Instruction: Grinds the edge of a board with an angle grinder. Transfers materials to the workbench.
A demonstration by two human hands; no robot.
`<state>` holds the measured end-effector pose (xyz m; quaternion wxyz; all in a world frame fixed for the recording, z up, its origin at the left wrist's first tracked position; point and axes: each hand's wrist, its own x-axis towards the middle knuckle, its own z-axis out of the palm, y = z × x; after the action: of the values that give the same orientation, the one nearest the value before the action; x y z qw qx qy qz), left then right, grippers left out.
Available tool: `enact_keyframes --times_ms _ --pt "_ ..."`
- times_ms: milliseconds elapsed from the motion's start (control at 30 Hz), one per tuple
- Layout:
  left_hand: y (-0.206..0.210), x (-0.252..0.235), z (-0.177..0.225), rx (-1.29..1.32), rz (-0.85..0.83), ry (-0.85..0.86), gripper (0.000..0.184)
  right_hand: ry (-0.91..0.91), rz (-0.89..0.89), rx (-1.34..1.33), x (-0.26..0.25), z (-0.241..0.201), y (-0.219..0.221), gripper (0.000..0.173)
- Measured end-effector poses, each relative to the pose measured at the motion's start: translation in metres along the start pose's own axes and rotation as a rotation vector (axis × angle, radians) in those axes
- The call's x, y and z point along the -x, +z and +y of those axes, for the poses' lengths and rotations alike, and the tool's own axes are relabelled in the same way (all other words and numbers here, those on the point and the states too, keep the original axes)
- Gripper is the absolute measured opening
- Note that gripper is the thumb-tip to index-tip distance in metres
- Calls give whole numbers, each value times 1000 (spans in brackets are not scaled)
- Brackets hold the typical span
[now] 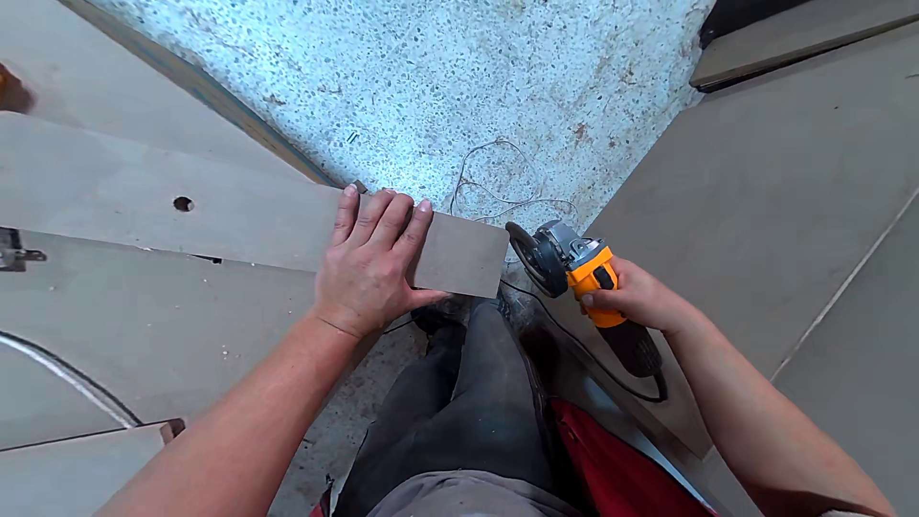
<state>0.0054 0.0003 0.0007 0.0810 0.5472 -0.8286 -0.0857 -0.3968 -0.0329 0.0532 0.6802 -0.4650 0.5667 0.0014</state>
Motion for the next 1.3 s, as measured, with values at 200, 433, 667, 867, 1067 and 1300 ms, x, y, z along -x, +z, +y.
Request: enact_keyframes --times_ms 200,433,667,867,1067,1300 --pt "1 0 1 -6 8 -1 116 27 -94 103 -12 -17 -27 55" --pt "2 0 1 2 16 -6 115 84 -191 311 -30 -46 -58 56" --pt "0 0 2 33 28 -6 114 91 -280 577 -57 -86 -81 57" --pt "-1 0 1 67 27 -9 112 73 -329 761 -69 -116 -92 52" --pt "-4 1 1 51 18 -1 115 59 -118 391 -29 -74 -92 57" --pt "-3 -13 15 8 21 -170 119 -16 203 -156 17 13 -17 55"
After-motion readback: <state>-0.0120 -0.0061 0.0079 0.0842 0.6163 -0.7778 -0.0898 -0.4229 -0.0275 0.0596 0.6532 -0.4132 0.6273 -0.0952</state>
